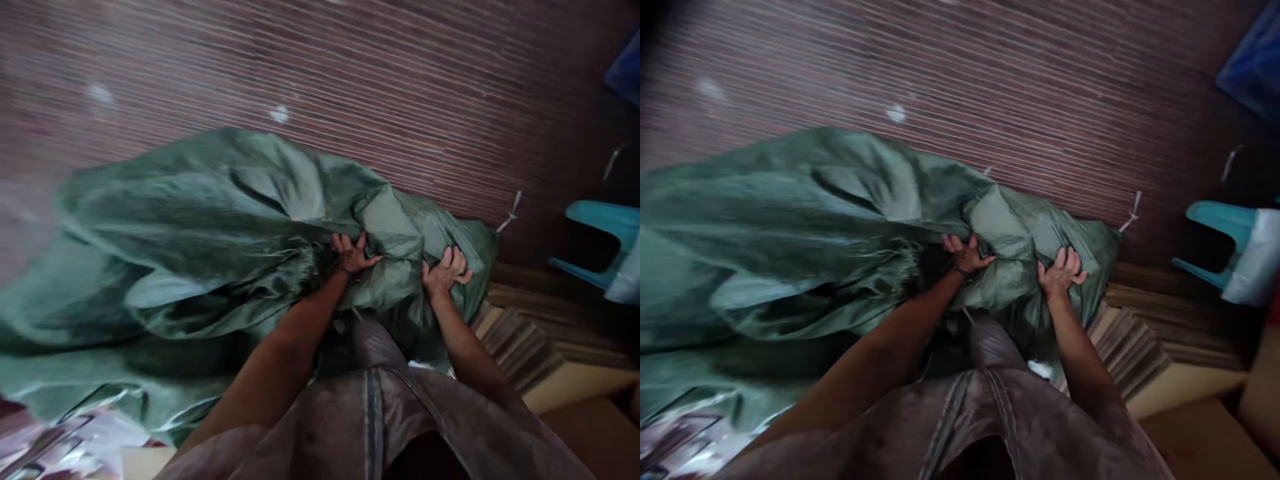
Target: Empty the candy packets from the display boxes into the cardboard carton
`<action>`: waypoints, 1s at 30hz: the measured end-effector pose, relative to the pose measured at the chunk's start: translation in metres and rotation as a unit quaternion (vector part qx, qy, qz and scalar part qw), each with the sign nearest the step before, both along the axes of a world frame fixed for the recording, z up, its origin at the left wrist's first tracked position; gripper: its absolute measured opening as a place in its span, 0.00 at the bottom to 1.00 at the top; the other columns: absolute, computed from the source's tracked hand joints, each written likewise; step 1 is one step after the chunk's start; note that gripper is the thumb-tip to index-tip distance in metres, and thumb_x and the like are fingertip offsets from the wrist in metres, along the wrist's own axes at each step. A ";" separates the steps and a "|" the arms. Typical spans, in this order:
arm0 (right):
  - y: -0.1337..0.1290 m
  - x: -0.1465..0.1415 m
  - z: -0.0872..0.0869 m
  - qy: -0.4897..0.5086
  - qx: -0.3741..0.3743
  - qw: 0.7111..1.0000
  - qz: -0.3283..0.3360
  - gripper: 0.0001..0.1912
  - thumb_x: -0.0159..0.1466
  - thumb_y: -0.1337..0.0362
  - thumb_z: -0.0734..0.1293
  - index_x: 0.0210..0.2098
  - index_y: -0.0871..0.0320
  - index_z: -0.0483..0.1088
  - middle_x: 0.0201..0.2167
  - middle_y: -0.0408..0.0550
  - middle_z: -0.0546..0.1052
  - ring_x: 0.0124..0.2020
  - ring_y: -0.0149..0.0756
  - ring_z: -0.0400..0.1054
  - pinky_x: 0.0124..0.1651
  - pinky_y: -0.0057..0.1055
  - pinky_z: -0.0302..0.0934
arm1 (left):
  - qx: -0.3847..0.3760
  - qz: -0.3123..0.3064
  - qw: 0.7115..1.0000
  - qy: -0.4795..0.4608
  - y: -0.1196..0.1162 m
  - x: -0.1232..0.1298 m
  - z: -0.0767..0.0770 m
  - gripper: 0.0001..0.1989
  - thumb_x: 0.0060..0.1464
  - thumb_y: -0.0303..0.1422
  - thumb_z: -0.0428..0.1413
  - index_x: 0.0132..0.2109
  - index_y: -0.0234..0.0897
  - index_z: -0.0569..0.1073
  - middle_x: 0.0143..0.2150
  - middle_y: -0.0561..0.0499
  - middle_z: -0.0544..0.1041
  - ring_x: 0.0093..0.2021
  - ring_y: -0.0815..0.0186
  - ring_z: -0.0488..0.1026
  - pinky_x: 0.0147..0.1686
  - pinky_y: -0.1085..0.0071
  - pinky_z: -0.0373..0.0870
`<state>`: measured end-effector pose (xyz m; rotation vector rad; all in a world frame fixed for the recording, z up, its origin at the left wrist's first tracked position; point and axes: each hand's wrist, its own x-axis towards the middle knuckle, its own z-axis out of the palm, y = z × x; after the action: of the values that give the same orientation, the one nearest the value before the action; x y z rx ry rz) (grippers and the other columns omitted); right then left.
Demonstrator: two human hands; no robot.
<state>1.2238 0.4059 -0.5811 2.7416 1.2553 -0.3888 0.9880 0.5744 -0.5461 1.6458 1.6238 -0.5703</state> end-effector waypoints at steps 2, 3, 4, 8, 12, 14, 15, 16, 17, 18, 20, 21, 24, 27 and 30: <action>-0.008 0.006 -0.004 -0.009 0.019 1.000 -0.011 0.43 0.67 0.42 0.56 0.70 0.64 0.72 0.70 0.80 0.67 0.73 0.76 0.57 0.65 0.81 0.48 | -0.036 -0.005 0.999 -0.020 -0.002 0.011 -0.003 0.54 0.49 0.55 0.77 0.76 0.33 0.74 0.76 0.20 0.64 0.80 0.15 0.51 0.76 0.25 0.50; -0.010 0.009 -0.004 -0.012 0.029 0.999 -0.014 0.43 0.67 0.42 0.56 0.70 0.64 0.71 0.69 0.81 0.67 0.72 0.76 0.58 0.64 0.82 0.48 | -0.044 -0.013 0.998 -0.039 -0.002 0.018 0.000 0.53 0.50 0.54 0.77 0.77 0.36 0.74 0.78 0.21 0.62 0.80 0.16 0.50 0.76 0.25 0.51; -0.010 0.013 -0.004 -0.014 0.040 0.999 -0.015 0.43 0.67 0.42 0.56 0.71 0.63 0.70 0.68 0.81 0.67 0.72 0.77 0.58 0.64 0.83 0.49 | -0.036 -0.026 0.997 -0.066 -0.002 0.025 0.006 0.52 0.51 0.53 0.76 0.77 0.38 0.73 0.80 0.23 0.61 0.81 0.17 0.49 0.76 0.25 0.52; 0.006 0.023 0.009 -0.014 0.081 0.997 0.005 0.41 0.68 0.44 0.56 0.72 0.60 0.67 0.65 0.78 0.68 0.70 0.76 0.60 0.63 0.83 0.52 | 0.039 -0.070 0.982 -0.171 0.015 0.033 0.072 0.51 0.59 0.53 0.72 0.81 0.41 0.66 0.85 0.27 0.51 0.84 0.27 0.44 0.76 0.29 0.55; 0.035 0.036 0.054 0.021 0.069 0.997 -0.007 0.39 0.68 0.44 0.55 0.70 0.61 0.68 0.61 0.77 0.71 0.68 0.74 0.63 0.63 0.79 0.55 | 0.089 -0.097 0.949 -0.286 0.030 -0.057 0.199 0.47 0.67 0.58 0.63 0.82 0.40 0.64 0.84 0.32 0.53 0.84 0.40 0.52 0.77 0.44 0.63; 0.060 0.035 0.091 0.059 0.061 0.996 0.024 0.41 0.68 0.44 0.54 0.72 0.61 0.67 0.65 0.78 0.69 0.70 0.73 0.62 0.66 0.78 0.56 | 0.237 -0.009 0.946 -0.220 0.013 -0.140 0.256 0.44 0.70 0.59 0.57 0.83 0.46 0.62 0.86 0.40 0.52 0.85 0.44 0.49 0.80 0.45 0.58; 0.076 0.028 0.112 0.072 0.064 0.993 0.072 0.43 0.68 0.44 0.55 0.74 0.62 0.65 0.69 0.78 0.66 0.72 0.72 0.60 0.68 0.77 0.55 | 0.307 0.064 0.940 -0.133 -0.004 -0.181 0.274 0.46 0.68 0.61 0.58 0.84 0.46 0.61 0.86 0.40 0.49 0.86 0.41 0.45 0.81 0.42 0.54; 0.095 0.013 0.133 0.083 0.067 0.984 0.143 0.44 0.69 0.43 0.56 0.75 0.62 0.64 0.73 0.77 0.62 0.75 0.71 0.57 0.70 0.75 0.53 | 0.348 0.140 0.926 -0.036 -0.026 -0.218 0.283 0.50 0.66 0.62 0.59 0.84 0.43 0.59 0.87 0.39 0.45 0.86 0.38 0.41 0.82 0.38 0.50; 0.115 -0.009 0.152 0.094 0.064 0.966 0.233 0.45 0.69 0.41 0.58 0.76 0.62 0.64 0.77 0.75 0.58 0.77 0.70 0.52 0.73 0.73 0.50 | 0.347 0.213 0.912 0.052 -0.051 -0.246 0.282 0.54 0.64 0.62 0.60 0.85 0.39 0.57 0.87 0.35 0.41 0.86 0.35 0.38 0.82 0.35 0.47; 0.134 -0.038 0.169 0.108 0.049 0.936 0.331 0.44 0.69 0.40 0.60 0.76 0.60 0.66 0.78 0.73 0.57 0.79 0.70 0.49 0.75 0.71 0.47 | 0.308 0.275 0.904 0.111 -0.077 -0.265 0.273 0.57 0.63 0.61 0.62 0.85 0.34 0.55 0.87 0.29 0.40 0.86 0.32 0.39 0.81 0.32 0.46; 0.168 -0.109 0.189 0.174 -0.039 0.828 0.532 0.41 0.70 0.37 0.66 0.72 0.56 0.72 0.79 0.67 0.60 0.80 0.68 0.46 0.79 0.66 0.42 | 0.183 0.318 0.922 0.124 -0.123 -0.273 0.237 0.60 0.58 0.59 0.67 0.83 0.28 0.58 0.85 0.22 0.44 0.85 0.28 0.43 0.79 0.28 0.46; 0.181 -0.147 0.192 0.201 -0.083 0.768 0.602 0.39 0.70 0.37 0.67 0.70 0.55 0.76 0.77 0.67 0.64 0.79 0.66 0.48 0.80 0.65 0.40 | 0.145 0.312 0.932 0.117 -0.140 -0.267 0.215 0.59 0.56 0.59 0.69 0.81 0.26 0.62 0.84 0.21 0.47 0.84 0.27 0.43 0.79 0.27 0.44; 0.199 -0.233 0.176 0.182 -0.190 0.712 0.651 0.37 0.73 0.41 0.69 0.71 0.61 0.75 0.74 0.70 0.67 0.77 0.66 0.52 0.80 0.65 0.39 | 0.110 0.288 0.946 0.096 -0.157 -0.236 0.160 0.56 0.55 0.60 0.69 0.78 0.27 0.69 0.84 0.21 0.48 0.84 0.23 0.39 0.78 0.25 0.38; 0.203 -0.261 0.150 0.115 -0.244 0.723 0.636 0.37 0.77 0.46 0.66 0.76 0.64 0.68 0.76 0.73 0.64 0.77 0.68 0.53 0.77 0.66 0.45 | 0.091 0.301 0.945 0.086 -0.145 -0.224 0.135 0.57 0.57 0.58 0.69 0.81 0.27 0.64 0.85 0.23 0.44 0.85 0.25 0.39 0.79 0.25 0.37; 0.208 -0.260 0.139 0.064 -0.290 0.714 0.634 0.34 0.80 0.47 0.61 0.75 0.64 0.69 0.73 0.74 0.68 0.74 0.68 0.58 0.74 0.65 0.49 | 0.058 0.321 0.941 0.085 -0.138 -0.232 0.121 0.59 0.56 0.55 0.70 0.83 0.27 0.59 0.85 0.24 0.46 0.85 0.28 0.39 0.80 0.27 0.38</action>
<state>0.9637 0.6136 -0.4417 0.9277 2.1529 -0.6125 0.7557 0.4369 -0.4248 1.0554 2.2142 -0.2818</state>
